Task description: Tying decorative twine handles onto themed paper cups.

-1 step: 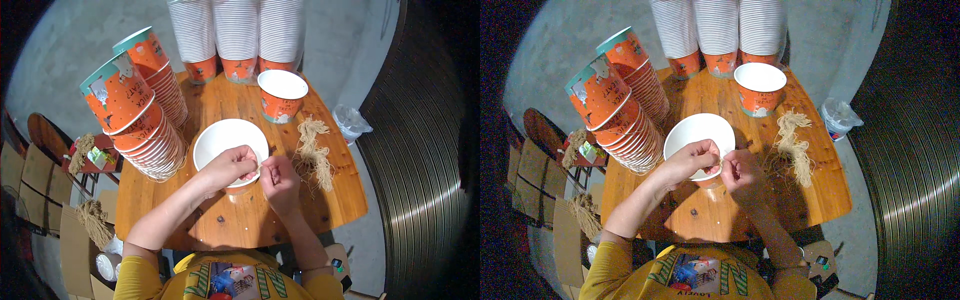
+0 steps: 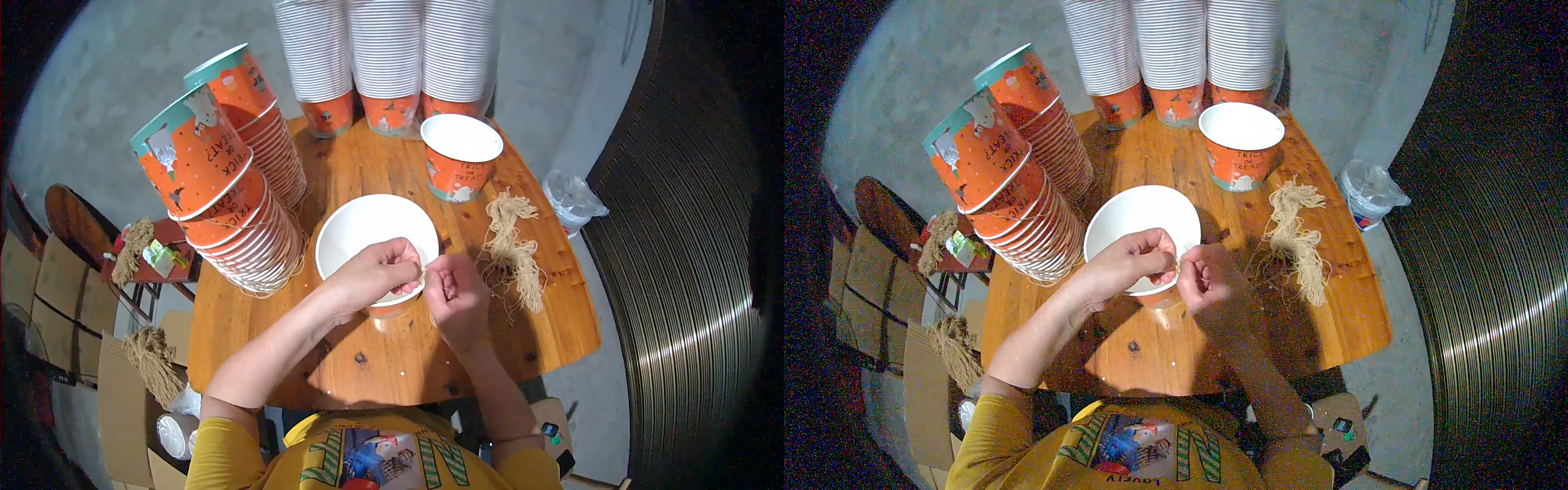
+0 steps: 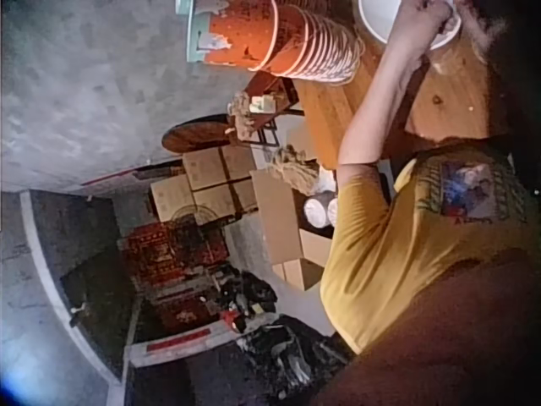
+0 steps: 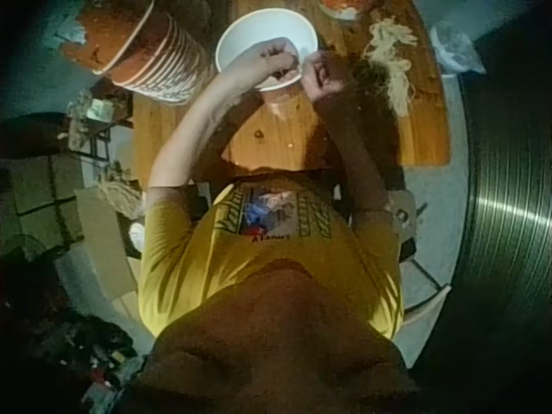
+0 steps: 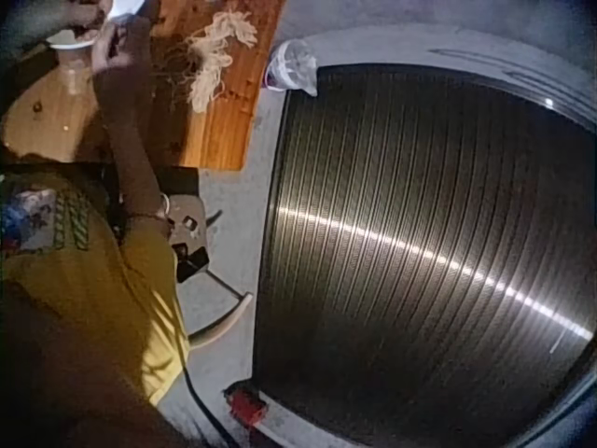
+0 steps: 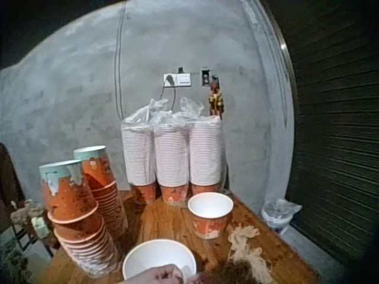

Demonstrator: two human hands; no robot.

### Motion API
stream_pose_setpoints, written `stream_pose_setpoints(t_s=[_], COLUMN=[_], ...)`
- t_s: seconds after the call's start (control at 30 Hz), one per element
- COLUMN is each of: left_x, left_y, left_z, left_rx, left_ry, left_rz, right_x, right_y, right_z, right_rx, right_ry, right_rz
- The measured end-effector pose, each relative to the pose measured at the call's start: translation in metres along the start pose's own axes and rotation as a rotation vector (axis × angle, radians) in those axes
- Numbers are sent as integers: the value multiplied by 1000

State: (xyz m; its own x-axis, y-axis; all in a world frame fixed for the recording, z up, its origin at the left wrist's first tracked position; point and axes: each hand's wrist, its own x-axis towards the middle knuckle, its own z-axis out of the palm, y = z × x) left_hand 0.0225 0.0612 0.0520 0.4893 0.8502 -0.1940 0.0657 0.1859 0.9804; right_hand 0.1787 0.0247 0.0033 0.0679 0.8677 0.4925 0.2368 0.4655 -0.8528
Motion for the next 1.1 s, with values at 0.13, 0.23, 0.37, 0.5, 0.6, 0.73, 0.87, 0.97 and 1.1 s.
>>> stream_pose_setpoints(t_s=[0.13,0.23,0.37,0.5,0.6,0.73,0.87,0.97,1.1], left_x=[0,-1,0,-3,-4,-1,-1,-1,-2], left_y=[-1,-3,-6,-4,-2,-6,-4,-5,-5], left_z=[1,-1,-1,0,2,-1,-1,-3,-1], left_rx=[44,87,88,295,407,238,163,181,211], left_ry=[-4,9,2,8,44,-4,-1,11,22], left_rz=[4,31,74,141,184,113,74,81,81], right_x=[1,0,1,2,1,1,2,3,4], right_y=[7,9,14,14,11,14,15,7,12], right_z=[-1,3,5,4,3,6,5,3,-1], right_rx=[43,180,233,248,194,314,351,192,26], right_ry=[-26,-16,-8,-4,-22,3,12,35,-18], right_rz=[104,151,170,161,156,209,208,119,-20])
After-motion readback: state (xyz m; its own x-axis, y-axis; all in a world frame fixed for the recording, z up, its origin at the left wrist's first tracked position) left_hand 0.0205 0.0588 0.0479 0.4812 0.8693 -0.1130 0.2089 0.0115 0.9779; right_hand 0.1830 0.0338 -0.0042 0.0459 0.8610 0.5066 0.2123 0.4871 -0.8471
